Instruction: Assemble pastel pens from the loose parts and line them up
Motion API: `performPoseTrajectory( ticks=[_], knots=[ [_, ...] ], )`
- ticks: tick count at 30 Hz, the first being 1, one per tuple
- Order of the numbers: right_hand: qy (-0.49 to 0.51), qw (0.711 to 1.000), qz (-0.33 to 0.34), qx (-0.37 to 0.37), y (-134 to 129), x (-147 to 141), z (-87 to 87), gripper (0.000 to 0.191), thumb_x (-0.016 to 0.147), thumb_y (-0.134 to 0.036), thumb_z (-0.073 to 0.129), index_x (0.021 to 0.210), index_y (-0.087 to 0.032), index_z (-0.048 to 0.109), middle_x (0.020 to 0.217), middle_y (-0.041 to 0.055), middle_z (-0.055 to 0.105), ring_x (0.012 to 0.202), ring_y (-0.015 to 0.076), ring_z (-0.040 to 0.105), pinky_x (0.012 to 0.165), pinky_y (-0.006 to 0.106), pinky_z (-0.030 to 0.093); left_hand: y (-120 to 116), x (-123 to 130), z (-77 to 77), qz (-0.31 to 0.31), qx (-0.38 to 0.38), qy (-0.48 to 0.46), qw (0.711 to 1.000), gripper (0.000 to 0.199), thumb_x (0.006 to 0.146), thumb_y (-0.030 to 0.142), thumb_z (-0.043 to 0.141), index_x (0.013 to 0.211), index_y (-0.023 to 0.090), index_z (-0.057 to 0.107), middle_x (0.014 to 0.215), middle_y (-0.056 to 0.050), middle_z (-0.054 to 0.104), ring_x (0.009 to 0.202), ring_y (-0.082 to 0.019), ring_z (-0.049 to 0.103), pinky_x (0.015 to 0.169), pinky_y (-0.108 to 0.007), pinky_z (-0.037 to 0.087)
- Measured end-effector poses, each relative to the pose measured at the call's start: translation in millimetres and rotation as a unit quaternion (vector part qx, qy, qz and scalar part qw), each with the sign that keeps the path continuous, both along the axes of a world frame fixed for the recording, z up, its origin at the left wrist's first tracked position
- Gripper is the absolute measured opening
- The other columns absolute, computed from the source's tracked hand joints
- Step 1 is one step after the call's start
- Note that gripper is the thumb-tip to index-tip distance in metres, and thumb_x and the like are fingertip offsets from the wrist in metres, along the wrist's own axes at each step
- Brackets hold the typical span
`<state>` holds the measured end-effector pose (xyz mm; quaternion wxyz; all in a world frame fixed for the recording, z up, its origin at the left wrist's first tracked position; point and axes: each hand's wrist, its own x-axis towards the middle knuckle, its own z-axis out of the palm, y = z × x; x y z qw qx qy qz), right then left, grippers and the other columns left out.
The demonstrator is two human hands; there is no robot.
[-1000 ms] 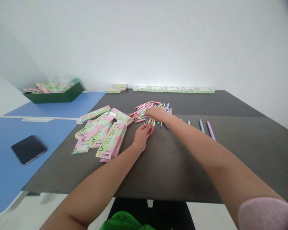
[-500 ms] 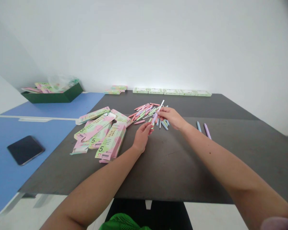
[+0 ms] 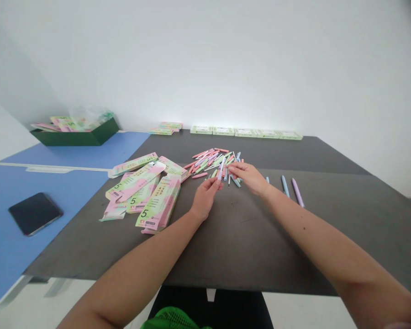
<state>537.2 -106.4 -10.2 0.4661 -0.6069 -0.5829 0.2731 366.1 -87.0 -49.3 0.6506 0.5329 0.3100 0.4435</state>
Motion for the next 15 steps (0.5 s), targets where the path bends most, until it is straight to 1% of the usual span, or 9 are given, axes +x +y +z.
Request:
performPoseTrajectory(
  ticks=[1,2,4,6,8,11,15],
  knots=[
    [-0.035,0.997,-0.064,-0.002,6.2,5.7,-2.1,0.035,0.079,-0.045,0.049,0.089,-0.017,0.065,0.076,0.0007,0.062,0.058,0.009,0.049,0.059,0.023,0.041,1.3,0.2,-0.9,0.016,-0.007,-0.003,1.0,0.025,0.074,0.037,0.062,0.087,0.016,0.066,0.08,-0.003,0.066,0.074,-0.013,0.057,0.076,-0.028,0.043],
    [-0.057,0.993,-0.099,-0.007,12.9,11.6,-3.8,0.035,0.08,-0.044,0.046,0.091,-0.016,0.065,0.077,0.0017,0.063,0.058,0.0094,0.05,0.059,0.023,0.042,2.6,0.4,-1.7,0.031,-0.015,-0.007,0.999,0.024,0.074,0.036,0.062,0.086,0.016,0.066,0.079,-0.003,0.065,0.074,-0.013,0.056,0.076,-0.028,0.042],
    [-0.094,0.985,-0.143,-0.018,27.5,22.5,-5.5,0.035,0.081,-0.039,0.043,0.094,-0.014,0.064,0.079,0.0037,0.064,0.061,0.0106,0.052,0.06,0.023,0.042,4.8,0.5,-3.0,0.057,-0.033,-0.01,0.998,0.022,0.074,0.036,0.062,0.083,0.016,0.065,0.077,-0.002,0.064,0.073,-0.012,0.056,0.076,-0.027,0.042],
    [-0.138,0.974,-0.174,-0.038,42.3,29.8,-5.4,0.033,0.081,-0.034,0.042,0.096,-0.014,0.064,0.082,0.0053,0.066,0.064,0.0125,0.055,0.063,0.025,0.042,6.4,0.3,-3.8,0.072,-0.045,-0.01,0.996,0.021,0.074,0.035,0.061,0.081,0.016,0.065,0.077,-0.002,0.063,0.072,-0.011,0.055,0.075,-0.026,0.041],
    [-0.191,0.96,-0.194,-0.066,57.0,31.5,-4.4,0.03,0.08,-0.029,0.045,0.095,-0.016,0.066,0.087,0.0064,0.067,0.072,0.0153,0.058,0.068,0.026,0.042,7.2,0.1,-3.7,0.076,-0.048,-0.008,0.996,0.02,0.074,0.035,0.061,0.081,0.016,0.065,0.076,-0.001,0.063,0.072,-0.011,0.054,0.075,-0.026,0.041],
    [-0.274,0.932,-0.199,-0.125,77.7,23.5,-3.1,0.026,0.079,-0.023,0.047,0.091,-0.016,0.069,0.095,0.0097,0.068,0.087,0.0208,0.06,0.076,0.029,0.041,7.2,0.0,-2.8,0.075,-0.044,-0.003,0.996,0.02,0.074,0.035,0.062,0.08,0.016,0.065,0.077,-0.001,0.063,0.072,-0.011,0.054,0.074,-0.026,0.041],
    [-0.376,0.879,-0.196,-0.219,98.8,3.0,-3.8,0.03,0.079,-0.017,0.046,0.099,-0.013,0.068,0.107,0.0176,0.064,0.103,0.0282,0.057,0.088,0.041,0.036,6.8,-0.2,-2.5,0.072,-0.041,0.001,0.997,0.022,0.074,0.036,0.061,0.082,0.016,0.065,0.078,-0.002,0.064,0.074,-0.012,0.055,0.076,-0.026,0.041]
  ],
)
